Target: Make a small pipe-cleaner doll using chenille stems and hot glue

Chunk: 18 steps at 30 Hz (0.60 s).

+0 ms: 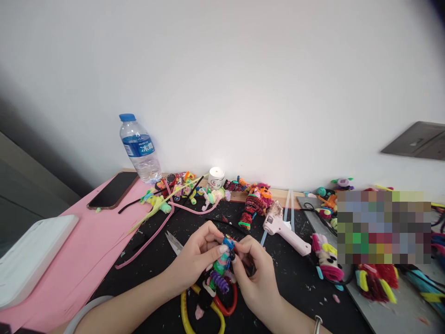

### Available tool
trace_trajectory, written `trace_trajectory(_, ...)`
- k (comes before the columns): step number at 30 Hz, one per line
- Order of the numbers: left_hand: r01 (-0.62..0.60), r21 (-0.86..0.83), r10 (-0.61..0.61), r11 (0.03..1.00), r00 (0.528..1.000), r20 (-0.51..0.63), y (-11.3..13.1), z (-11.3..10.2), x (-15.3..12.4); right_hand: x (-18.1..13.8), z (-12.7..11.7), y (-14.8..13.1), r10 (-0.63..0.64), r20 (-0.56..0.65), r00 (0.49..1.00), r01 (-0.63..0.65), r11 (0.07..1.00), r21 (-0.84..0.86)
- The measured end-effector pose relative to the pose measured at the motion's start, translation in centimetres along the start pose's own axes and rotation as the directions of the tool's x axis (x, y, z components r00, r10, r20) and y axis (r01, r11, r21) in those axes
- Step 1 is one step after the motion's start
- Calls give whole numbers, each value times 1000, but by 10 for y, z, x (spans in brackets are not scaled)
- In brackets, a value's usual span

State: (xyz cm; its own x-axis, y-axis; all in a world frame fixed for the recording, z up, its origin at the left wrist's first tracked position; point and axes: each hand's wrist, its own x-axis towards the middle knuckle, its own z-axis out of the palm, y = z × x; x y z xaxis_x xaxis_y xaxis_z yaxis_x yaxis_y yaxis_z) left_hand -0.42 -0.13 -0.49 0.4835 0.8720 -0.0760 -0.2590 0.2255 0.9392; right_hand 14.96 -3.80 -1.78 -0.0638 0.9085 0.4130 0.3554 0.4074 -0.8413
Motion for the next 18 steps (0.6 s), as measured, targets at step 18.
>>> trace_trajectory(18, -22, 10, 22, 1000, 1000, -8, 1, -1, -1, 5, -3, -2, -3, 9, 1000, 3, 998, -60)
